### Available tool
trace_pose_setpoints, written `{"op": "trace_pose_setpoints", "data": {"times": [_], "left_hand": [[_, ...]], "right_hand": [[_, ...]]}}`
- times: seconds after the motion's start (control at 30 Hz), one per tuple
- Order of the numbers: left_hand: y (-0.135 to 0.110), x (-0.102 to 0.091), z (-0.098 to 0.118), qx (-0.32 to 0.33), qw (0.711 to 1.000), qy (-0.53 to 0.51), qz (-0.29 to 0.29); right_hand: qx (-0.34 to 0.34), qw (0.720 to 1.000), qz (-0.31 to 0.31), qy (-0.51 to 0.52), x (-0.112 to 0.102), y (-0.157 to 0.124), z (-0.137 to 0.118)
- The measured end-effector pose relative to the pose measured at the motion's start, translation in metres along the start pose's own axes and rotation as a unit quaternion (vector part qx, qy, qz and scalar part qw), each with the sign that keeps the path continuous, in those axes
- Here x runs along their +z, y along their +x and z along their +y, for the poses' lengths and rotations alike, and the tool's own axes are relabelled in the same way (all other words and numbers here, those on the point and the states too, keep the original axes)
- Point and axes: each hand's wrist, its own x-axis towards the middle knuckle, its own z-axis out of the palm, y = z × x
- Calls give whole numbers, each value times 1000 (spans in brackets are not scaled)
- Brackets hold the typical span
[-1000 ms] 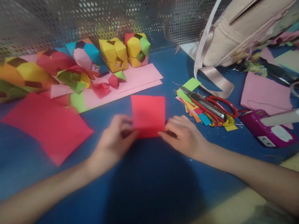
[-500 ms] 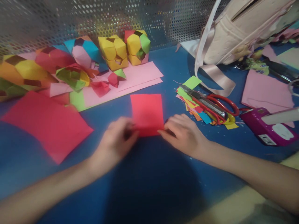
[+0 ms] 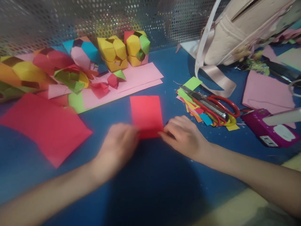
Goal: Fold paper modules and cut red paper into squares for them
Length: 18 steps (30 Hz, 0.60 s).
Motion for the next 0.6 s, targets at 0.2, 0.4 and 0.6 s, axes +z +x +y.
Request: {"op": "trace_pose_setpoints", "data": {"times": [0.2, 0.4, 0.6], "left_hand": [[4, -4, 2, -4, 1000, -5, -27], [2, -4, 1, 7, 999, 17, -26], [6, -6, 2, -64, 996, 47, -44]], "right_hand": [[1, 1000, 0, -2, 0, 0, 0], [1, 1000, -3, -5, 0, 0, 0], [8, 1000, -13, -4, 1, -1, 1]]}}
